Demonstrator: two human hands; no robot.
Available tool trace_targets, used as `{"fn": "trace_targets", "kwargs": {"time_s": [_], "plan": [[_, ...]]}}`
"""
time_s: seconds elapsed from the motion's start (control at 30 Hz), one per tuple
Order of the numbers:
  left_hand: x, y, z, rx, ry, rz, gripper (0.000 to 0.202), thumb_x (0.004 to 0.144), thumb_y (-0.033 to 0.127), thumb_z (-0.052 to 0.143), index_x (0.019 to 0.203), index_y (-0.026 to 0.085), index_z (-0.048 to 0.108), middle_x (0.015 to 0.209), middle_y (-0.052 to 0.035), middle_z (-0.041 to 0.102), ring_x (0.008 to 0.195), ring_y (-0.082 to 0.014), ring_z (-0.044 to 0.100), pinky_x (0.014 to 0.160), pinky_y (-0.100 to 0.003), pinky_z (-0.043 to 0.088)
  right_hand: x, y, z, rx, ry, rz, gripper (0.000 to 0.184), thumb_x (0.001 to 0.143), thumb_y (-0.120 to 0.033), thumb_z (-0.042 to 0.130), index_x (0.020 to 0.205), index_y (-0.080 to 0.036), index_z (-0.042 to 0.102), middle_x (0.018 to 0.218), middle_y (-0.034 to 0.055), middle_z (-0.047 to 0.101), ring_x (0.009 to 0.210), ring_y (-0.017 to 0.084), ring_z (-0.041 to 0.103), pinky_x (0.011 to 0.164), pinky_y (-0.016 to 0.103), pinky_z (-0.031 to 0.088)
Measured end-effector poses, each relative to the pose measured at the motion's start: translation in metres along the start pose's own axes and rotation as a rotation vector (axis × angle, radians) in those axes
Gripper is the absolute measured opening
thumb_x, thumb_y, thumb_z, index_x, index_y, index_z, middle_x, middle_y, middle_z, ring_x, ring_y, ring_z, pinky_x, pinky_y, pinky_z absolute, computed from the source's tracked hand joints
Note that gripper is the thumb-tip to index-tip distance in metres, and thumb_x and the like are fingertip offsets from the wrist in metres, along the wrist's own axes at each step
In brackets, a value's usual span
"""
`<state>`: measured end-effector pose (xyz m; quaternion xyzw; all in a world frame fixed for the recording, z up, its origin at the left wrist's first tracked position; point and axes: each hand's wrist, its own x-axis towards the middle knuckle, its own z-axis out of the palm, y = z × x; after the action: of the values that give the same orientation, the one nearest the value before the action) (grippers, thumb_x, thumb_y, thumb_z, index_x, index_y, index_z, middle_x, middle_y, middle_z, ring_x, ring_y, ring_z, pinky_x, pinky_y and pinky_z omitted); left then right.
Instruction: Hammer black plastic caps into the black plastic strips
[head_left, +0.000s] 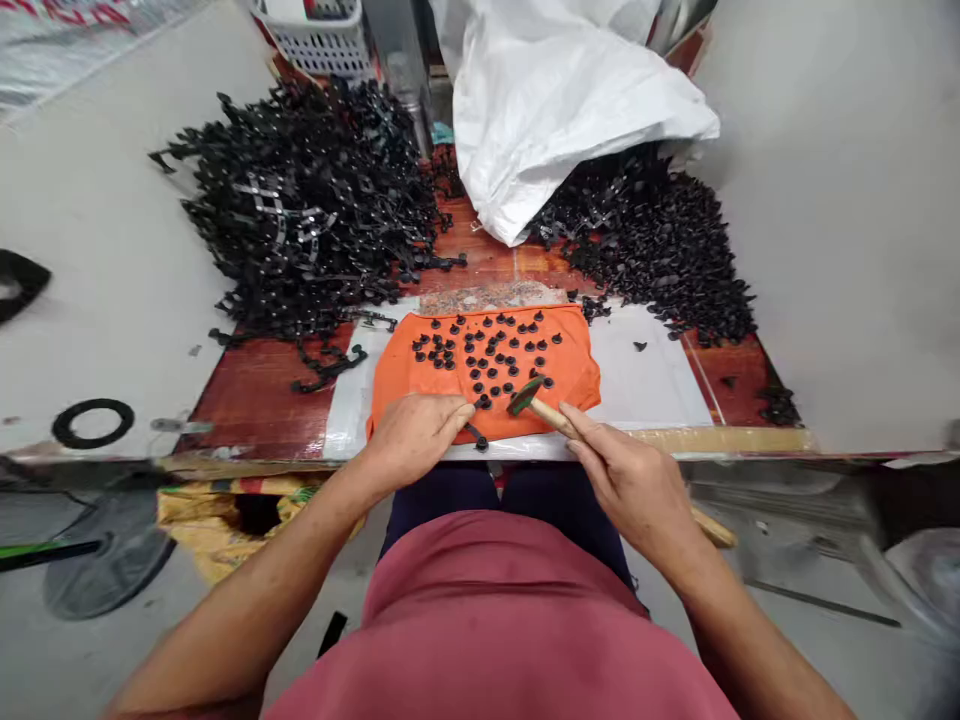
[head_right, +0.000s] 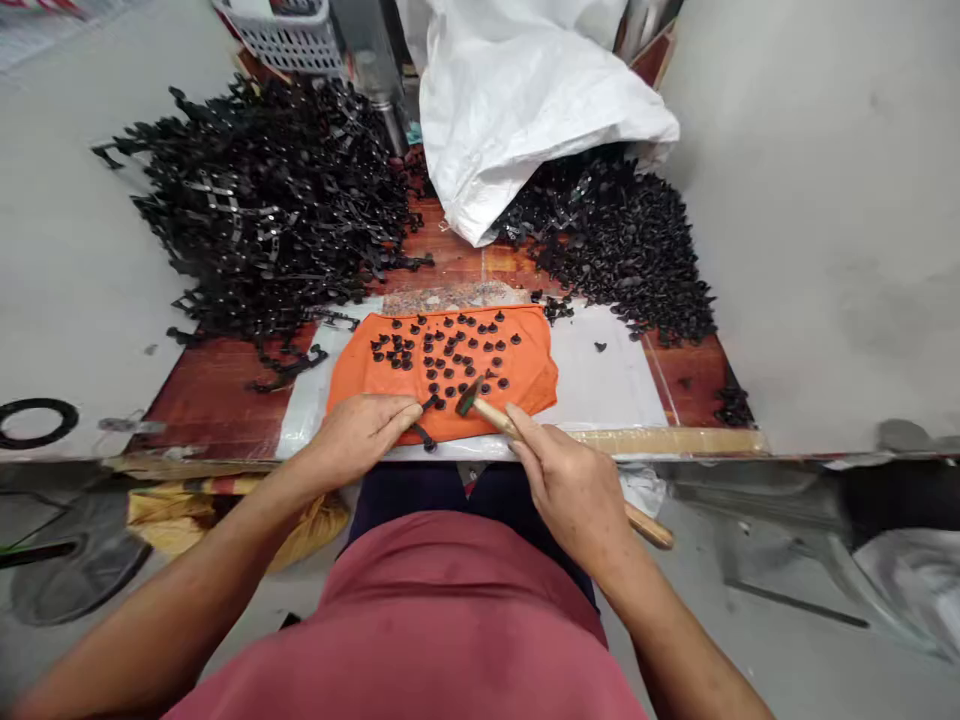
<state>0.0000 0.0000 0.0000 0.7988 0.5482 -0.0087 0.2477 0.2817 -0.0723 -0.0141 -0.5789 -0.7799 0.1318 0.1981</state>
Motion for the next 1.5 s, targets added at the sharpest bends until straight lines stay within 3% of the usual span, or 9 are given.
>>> {"fn": "trace_targets", "kwargs": {"time_s": [0.13,0.43,0.57,0.77,0.9,1.03,1.2,1.33,1.5], "plan": [[0.002,0.007,-0.006,0.011,-0.008,-0.026,0.048,0.105,0.042,0.031,0.080,0.021,0.066,0.085,-0.0053,0.075,0.083,-0.0223,0.067,0.068,-0.029,0.035,0.011,-0.006,-0.003,-0.021,0.031,-0.032,0.044,0.107,-0.028,0.049,0.151,-0.026,0.055,0.123,0.0063,0.077,0.098,0.023,0.076,0.085,0.033,0.057],[0.000,0.010,-0.006,0.075,-0.009,-0.045,0.048,0.105,0.041,0.033,0.084,0.020,0.071,0.092,-0.0074,0.078,0.084,-0.0235,0.070,0.067,-0.029,0.036,0.022,-0.018,-0.003,-0.087,0.147,-0.100,0.046,0.108,-0.030,0.045,0.154,-0.026,0.052,0.105,0.0060,0.079,0.080,0.018,0.074,0.073,0.028,0.052],[0.000,0.008,-0.005,0.076,0.010,-0.036,0.049,0.105,0.042,0.034,0.084,0.020,0.071,0.090,-0.0078,0.078,0.083,-0.0239,0.070,0.067,-0.030,0.037,0.021,-0.022,0.006,-0.234,0.093,-0.101,0.044,0.108,-0.031,0.048,0.151,-0.028,0.057,0.090,0.0035,0.077,0.063,0.015,0.068,0.058,0.027,0.044],[-0.001,0.006,-0.003,0.064,0.018,-0.030,0.047,0.105,0.042,0.033,0.083,0.021,0.070,0.086,-0.0060,0.077,0.081,-0.0229,0.069,0.065,-0.030,0.033,0.020,-0.026,0.008,-0.238,0.181,-0.096,0.044,0.108,-0.028,0.045,0.151,-0.025,0.056,0.085,0.0038,0.075,0.062,0.015,0.065,0.058,0.028,0.041],[-0.001,0.004,0.000,0.062,0.012,-0.039,0.049,0.105,0.043,0.032,0.077,0.020,0.065,0.080,-0.0057,0.074,0.074,-0.0213,0.065,0.065,-0.030,0.030,0.023,-0.026,0.004,-0.332,0.095,-0.135,0.044,0.106,-0.026,0.048,0.150,-0.027,0.057,0.080,0.0016,0.073,0.055,0.015,0.061,0.052,0.030,0.035],[0.000,0.003,0.003,0.032,0.026,-0.007,0.050,0.105,0.044,0.030,0.078,0.021,0.065,0.081,-0.0054,0.074,0.076,-0.0214,0.065,0.065,-0.030,0.029,0.025,-0.027,-0.001,-0.267,0.159,-0.133,0.049,0.107,-0.027,0.046,0.156,-0.027,0.049,0.084,0.0023,0.072,0.064,0.015,0.064,0.059,0.028,0.039],[0.000,0.004,0.006,0.049,0.022,-0.015,0.049,0.105,0.042,0.032,0.076,0.021,0.064,0.079,-0.0049,0.074,0.076,-0.0211,0.065,0.065,-0.030,0.029,0.024,-0.028,0.004,-0.319,0.037,-0.169,0.044,0.107,-0.026,0.047,0.149,-0.026,0.057,0.079,0.0012,0.071,0.061,0.015,0.063,0.055,0.029,0.037],[-0.001,0.004,0.004,0.046,0.027,-0.005,0.049,0.105,0.042,0.031,0.079,0.021,0.066,0.081,-0.0050,0.075,0.078,-0.0212,0.066,0.066,-0.030,0.030,0.023,-0.027,0.002,-0.217,0.113,-0.102,0.048,0.109,-0.030,0.042,0.157,-0.026,0.047,0.089,0.0033,0.074,0.067,0.014,0.065,0.062,0.027,0.042],[-0.001,0.004,0.003,0.051,0.003,-0.017,0.050,0.105,0.042,0.031,0.076,0.021,0.066,0.076,-0.0043,0.072,0.072,-0.0206,0.063,0.064,-0.031,0.028,0.023,-0.027,0.002,-0.334,-0.012,-0.102,0.049,0.106,-0.026,0.047,0.154,-0.030,0.051,0.085,0.0014,0.074,0.060,0.015,0.063,0.054,0.028,0.038]]}}
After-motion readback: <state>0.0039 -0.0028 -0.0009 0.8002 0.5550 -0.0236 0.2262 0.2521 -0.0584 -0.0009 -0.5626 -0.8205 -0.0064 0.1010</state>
